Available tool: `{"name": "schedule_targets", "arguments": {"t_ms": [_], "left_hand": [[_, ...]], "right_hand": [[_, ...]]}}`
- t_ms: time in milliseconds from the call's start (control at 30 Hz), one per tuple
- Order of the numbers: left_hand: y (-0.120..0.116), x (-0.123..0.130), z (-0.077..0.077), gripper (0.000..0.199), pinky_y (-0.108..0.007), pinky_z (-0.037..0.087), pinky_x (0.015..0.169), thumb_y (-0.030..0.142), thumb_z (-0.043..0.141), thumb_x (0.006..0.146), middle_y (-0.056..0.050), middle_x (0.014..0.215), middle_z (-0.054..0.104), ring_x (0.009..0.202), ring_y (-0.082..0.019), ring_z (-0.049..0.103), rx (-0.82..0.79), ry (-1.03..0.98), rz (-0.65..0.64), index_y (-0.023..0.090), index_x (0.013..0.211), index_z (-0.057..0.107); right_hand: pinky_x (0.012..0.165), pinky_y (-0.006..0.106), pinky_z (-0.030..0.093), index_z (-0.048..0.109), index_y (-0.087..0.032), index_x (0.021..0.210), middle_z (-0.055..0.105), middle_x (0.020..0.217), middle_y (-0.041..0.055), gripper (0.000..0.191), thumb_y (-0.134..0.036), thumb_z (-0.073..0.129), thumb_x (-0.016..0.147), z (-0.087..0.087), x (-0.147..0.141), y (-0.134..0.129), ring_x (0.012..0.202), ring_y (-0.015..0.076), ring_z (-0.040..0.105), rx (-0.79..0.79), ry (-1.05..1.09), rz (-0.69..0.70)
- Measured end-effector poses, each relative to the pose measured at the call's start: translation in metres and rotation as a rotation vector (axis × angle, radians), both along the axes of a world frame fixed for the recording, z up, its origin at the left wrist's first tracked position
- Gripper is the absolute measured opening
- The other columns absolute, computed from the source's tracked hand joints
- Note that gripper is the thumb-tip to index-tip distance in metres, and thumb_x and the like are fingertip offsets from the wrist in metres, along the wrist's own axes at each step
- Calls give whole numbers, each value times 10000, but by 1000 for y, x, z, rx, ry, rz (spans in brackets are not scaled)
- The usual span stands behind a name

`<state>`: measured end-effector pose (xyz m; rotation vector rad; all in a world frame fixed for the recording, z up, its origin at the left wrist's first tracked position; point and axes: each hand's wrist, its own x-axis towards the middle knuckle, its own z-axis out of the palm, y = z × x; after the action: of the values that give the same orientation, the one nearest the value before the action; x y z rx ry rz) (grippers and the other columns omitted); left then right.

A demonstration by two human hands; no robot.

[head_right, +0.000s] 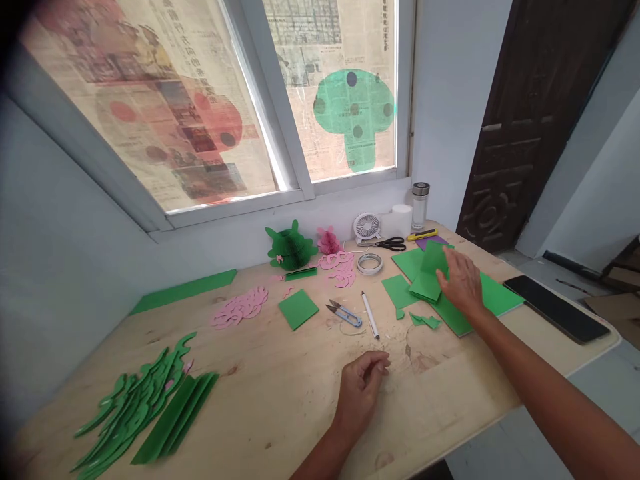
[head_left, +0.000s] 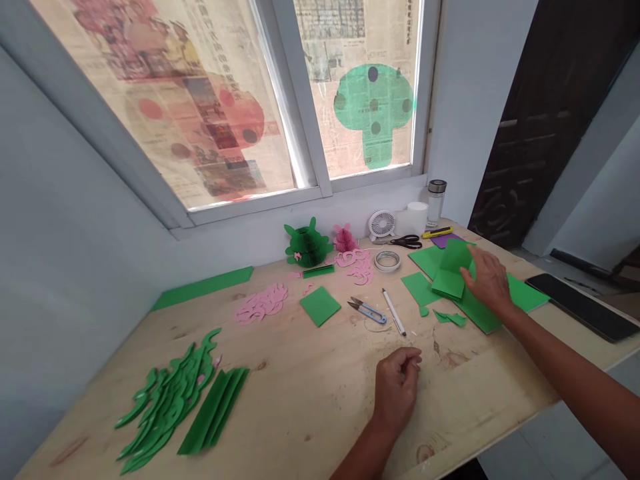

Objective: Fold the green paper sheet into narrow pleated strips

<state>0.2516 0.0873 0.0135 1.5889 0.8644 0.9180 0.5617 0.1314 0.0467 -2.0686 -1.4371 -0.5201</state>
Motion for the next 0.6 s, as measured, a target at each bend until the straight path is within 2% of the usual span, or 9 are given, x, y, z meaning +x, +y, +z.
{"name": "schedule_targets", "arguments": {"t_ms": [100,167,267,433,600], "left_hand": [[0,1,0,224,-278,497,652,259,529,827,-71,799,724,703,-190,642,-19,-13,-7,182,883,732],[0,1,0,215,-276,498,658,257,538,822,-69,803,725,723,-194,646,-28,-24,-12,187,874,735],[0,2,0,207,-272,496,647,250,539,815,-69,804,724,719,-193,644,-38,-21,-10,185,854,732],[1,2,1,221,-273,495,641,236,518,813,-69,796,721,702,-189,640,-47,-1,-2,178,861,726],[1,2,2,228,-269,494,626,242,514,812,-67,792,720,674,-182,635,-66,0,-5,179,858,728]], "right_hand": [[984,489,365,385,-169,1402,527,1329,171,601,-438,448,869,-14,-5,-13,1239,336,453,-159,-126,235],[997,494,349,416,-205,1389,528,1341,150,618,-507,467,853,-21,-7,-17,1255,337,443,-259,-170,304],[991,494,355,454,-206,1369,527,1345,154,628,-543,473,840,-25,-10,-16,1244,343,458,-365,-187,309],[937,464,412,459,-156,1367,555,1305,178,616,-501,443,858,-23,-10,-10,1193,341,511,-492,-143,282],[825,410,464,498,-200,1333,610,1246,140,544,-460,448,857,-20,-10,-9,1105,318,574,-485,-126,282]]}}
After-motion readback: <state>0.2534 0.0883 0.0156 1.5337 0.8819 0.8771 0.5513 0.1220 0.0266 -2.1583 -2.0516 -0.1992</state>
